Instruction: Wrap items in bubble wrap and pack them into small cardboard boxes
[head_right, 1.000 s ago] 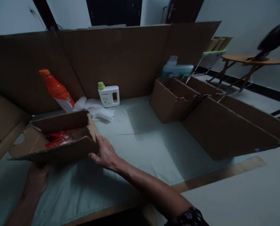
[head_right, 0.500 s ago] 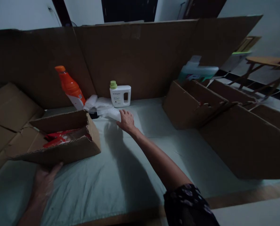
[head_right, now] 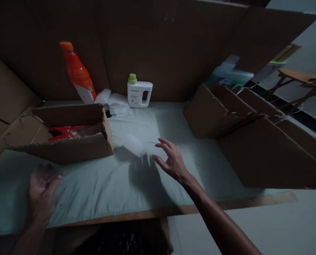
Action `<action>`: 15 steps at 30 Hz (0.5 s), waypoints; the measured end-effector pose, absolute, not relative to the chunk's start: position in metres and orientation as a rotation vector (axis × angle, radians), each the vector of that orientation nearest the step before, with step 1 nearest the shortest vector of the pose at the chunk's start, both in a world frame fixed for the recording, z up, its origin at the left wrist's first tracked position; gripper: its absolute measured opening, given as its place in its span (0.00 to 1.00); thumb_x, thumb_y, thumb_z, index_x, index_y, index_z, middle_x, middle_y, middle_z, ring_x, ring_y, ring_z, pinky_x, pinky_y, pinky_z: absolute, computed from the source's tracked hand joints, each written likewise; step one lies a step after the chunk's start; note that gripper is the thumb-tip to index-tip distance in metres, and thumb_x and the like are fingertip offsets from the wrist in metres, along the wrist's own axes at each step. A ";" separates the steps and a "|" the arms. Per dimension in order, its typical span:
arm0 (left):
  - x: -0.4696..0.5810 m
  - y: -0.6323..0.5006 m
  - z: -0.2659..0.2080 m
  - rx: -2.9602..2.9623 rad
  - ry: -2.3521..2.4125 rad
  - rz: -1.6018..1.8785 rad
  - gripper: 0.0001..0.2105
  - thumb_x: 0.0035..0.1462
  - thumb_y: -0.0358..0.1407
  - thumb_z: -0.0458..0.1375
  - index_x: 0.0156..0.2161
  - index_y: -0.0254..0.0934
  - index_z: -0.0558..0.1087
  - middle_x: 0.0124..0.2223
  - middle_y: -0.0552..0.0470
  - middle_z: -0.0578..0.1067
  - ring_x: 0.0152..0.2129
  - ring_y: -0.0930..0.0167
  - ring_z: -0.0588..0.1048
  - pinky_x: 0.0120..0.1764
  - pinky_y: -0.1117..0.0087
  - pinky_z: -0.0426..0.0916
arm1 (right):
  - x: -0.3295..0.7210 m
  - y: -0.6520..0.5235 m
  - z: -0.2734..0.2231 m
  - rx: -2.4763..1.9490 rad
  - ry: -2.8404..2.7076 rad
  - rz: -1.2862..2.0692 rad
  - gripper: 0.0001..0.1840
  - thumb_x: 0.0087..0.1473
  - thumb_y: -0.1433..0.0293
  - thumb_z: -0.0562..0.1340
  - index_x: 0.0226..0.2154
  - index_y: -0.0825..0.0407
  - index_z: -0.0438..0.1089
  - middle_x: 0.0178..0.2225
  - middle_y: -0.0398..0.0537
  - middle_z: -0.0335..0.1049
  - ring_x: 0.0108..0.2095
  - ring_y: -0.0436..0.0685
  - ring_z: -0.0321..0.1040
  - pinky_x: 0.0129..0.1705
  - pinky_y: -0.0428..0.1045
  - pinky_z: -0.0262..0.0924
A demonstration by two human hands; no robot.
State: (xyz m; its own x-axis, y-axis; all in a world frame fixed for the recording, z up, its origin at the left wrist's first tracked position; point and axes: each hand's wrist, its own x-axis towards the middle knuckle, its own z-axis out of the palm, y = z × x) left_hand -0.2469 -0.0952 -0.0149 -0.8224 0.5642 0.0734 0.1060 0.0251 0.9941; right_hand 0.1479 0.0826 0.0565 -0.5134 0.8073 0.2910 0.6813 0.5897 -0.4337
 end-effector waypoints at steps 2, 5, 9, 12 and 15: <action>-0.234 -0.108 -0.012 0.751 2.049 1.876 0.38 0.47 0.42 0.69 0.63 0.40 0.62 0.64 0.39 0.66 0.64 0.54 0.64 0.66 0.46 0.56 | 0.145 0.083 0.058 -1.245 -2.277 0.414 0.21 0.61 0.57 0.59 0.52 0.51 0.70 0.57 0.60 0.69 0.56 0.67 0.67 0.56 0.63 0.60; -0.209 -0.128 -0.003 0.911 2.125 1.859 0.38 0.52 0.41 0.67 0.66 0.40 0.58 0.66 0.39 0.64 0.65 0.55 0.63 0.66 0.49 0.56 | 0.122 0.092 0.055 -1.247 -2.292 0.482 0.27 0.59 0.55 0.61 0.55 0.53 0.68 0.56 0.62 0.70 0.57 0.68 0.66 0.58 0.64 0.58; -0.180 -0.150 0.007 1.091 2.248 1.633 0.30 0.57 0.41 0.62 0.63 0.41 0.63 0.64 0.42 0.66 0.63 0.56 0.64 0.65 0.50 0.58 | 0.094 0.090 0.048 -1.155 -2.382 0.553 0.33 0.58 0.52 0.62 0.59 0.54 0.66 0.62 0.62 0.64 0.62 0.68 0.60 0.62 0.64 0.54; -0.165 -0.154 0.008 1.348 2.243 1.489 0.19 0.60 0.38 0.59 0.56 0.40 0.70 0.60 0.43 0.69 0.59 0.58 0.68 0.62 0.54 0.62 | 0.084 0.077 0.043 -1.142 -2.468 0.529 0.34 0.58 0.52 0.64 0.60 0.53 0.67 0.64 0.63 0.61 0.63 0.69 0.59 0.61 0.64 0.55; -0.153 -0.147 0.006 1.559 2.161 1.429 0.14 0.61 0.35 0.57 0.51 0.38 0.73 0.57 0.43 0.72 0.54 0.61 0.72 0.57 0.57 0.69 | 0.075 0.066 0.038 -1.153 -2.596 0.388 0.30 0.54 0.57 0.68 0.56 0.53 0.71 0.66 0.64 0.59 0.63 0.72 0.59 0.60 0.65 0.55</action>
